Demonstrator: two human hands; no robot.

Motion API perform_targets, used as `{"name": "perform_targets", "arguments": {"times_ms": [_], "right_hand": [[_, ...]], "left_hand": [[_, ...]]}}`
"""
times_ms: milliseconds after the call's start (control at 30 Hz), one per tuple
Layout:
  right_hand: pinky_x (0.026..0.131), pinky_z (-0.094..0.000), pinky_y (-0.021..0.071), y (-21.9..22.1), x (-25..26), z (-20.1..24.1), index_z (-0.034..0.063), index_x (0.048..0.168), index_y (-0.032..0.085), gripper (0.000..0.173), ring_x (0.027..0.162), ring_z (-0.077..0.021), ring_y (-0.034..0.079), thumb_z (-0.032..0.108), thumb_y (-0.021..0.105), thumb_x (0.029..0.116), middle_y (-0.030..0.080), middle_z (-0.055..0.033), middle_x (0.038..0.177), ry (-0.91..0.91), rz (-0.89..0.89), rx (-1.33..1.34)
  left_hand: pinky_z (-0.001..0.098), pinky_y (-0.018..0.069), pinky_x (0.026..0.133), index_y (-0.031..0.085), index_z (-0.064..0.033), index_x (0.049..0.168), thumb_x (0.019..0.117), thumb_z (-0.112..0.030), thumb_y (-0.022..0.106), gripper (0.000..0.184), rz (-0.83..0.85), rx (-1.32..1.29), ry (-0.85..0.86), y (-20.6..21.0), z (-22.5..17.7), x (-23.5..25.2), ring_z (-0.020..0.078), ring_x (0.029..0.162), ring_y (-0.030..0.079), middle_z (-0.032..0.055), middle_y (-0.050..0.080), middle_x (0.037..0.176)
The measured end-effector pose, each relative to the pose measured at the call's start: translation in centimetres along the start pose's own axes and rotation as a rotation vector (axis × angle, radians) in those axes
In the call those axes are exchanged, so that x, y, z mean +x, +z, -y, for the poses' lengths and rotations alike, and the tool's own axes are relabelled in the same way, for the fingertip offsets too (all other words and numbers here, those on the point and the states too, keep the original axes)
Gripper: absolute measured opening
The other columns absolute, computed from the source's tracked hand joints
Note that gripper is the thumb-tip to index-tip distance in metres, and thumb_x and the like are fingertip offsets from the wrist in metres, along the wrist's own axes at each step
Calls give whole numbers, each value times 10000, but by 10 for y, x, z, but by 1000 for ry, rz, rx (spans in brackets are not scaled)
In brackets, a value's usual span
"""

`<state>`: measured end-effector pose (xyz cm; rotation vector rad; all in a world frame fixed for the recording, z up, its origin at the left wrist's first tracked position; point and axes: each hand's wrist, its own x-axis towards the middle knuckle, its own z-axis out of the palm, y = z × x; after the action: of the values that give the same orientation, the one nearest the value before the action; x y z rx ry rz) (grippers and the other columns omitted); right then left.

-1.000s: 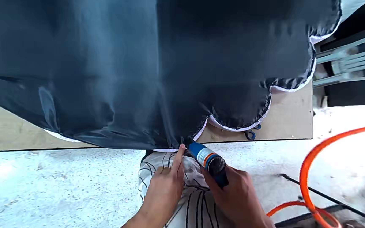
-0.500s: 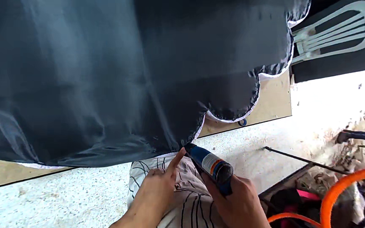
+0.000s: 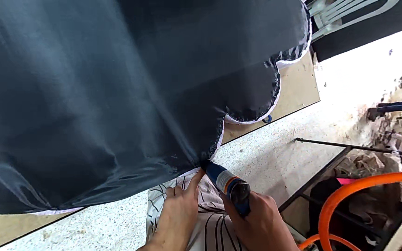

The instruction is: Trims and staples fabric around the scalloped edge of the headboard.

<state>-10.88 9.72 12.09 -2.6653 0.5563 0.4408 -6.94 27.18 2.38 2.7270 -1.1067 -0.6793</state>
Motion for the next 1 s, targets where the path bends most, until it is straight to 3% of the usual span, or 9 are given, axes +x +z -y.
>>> {"name": "perform_targets", "arguments": {"times_ms": [133, 200, 333, 500, 633, 700, 833, 933, 1000], "right_hand": [[521, -322, 559, -21, 7, -9, 177, 946, 725, 334, 603, -55, 654, 504, 656, 945, 671, 65, 684, 0, -50, 60], [504, -332, 560, -41, 19, -23, 193, 975, 723, 304, 601, -53, 650, 488, 654, 953, 671, 78, 696, -62, -160, 40], [645, -467, 599, -73, 76, -53, 165, 1382, 638, 531, 808, -193, 706, 408, 614, 911, 730, -44, 996, -245, -280, -72], [955, -519, 542, -65, 180, -91, 260, 1527, 516, 676, 1118, -342, 625, 227, 730, 887, 650, -168, 1176, -593, -271, -166], [1148, -503, 435, -51, 224, -107, 276, 1453, 600, 509, 1309, -321, 558, 267, 721, 958, 649, -130, 1300, -774, -334, -139], [1218, -507, 351, -53, 214, -123, 253, 1350, 688, 380, 1415, -266, 474, 353, 679, 984, 630, -60, 1386, -704, -433, -17], [1071, -506, 510, -64, 193, -207, 106, 1200, 729, 286, 1266, -278, 601, 282, 661, 985, 672, -110, 1280, -235, -611, 189], [1120, -677, 391, -34, 218, -286, 125, 1426, 600, 597, 1406, -452, 436, 438, 718, 932, 450, -208, 1549, -213, -308, 140], [1166, -696, 317, -3, 234, -316, 184, 1477, 562, 652, 1484, -447, 345, 478, 712, 915, 344, -167, 1643, -287, -222, 48]], "left_hand": [[400, 597, 644, 713, -167, 1299, 966, -148, 625, 345, -96, -132, 160, -12, 12, 1, 211, 767, 719, -17, 518, 1556], [397, 593, 915, 683, -172, 1320, 1040, -234, 542, 319, -255, -258, 172, -19, 18, 3, 210, 1146, 681, -5, 544, 1526], [547, 244, 1267, 573, -115, 1446, 1024, -468, 548, 552, -321, -252, 140, -8, 14, 34, 276, 1589, 171, 88, 248, 1705], [461, 321, 1253, 740, -88, 1114, 1049, -160, 529, 232, -118, -311, 415, -7, 4, 47, 219, 1538, 327, -4, 460, 1602], [497, 429, 1170, 728, -218, 1236, 1044, -217, 553, 260, -427, -322, 165, -20, 37, 17, 226, 1390, 530, 18, 608, 1452], [529, 427, 1156, 692, -220, 1322, 1038, -308, 570, 322, -522, -242, 25, -19, 73, -3, 289, 1382, 530, 75, 598, 1456], [565, 317, 1217, 506, -187, 1520, 897, -301, 675, 656, -511, -71, -130, 0, 137, -36, 321, 1489, 391, 92, 448, 1595], [601, 287, 1225, 488, -158, 1538, 929, -256, 645, 637, -530, -43, -221, 11, 129, -60, 330, 1528, 330, 86, 406, 1632], [482, 418, 1197, 654, -126, 1374, 992, -263, 641, 407, -638, -268, -330, 15, 94, -75, 231, 1420, 505, 59, 603, 1463]]}}
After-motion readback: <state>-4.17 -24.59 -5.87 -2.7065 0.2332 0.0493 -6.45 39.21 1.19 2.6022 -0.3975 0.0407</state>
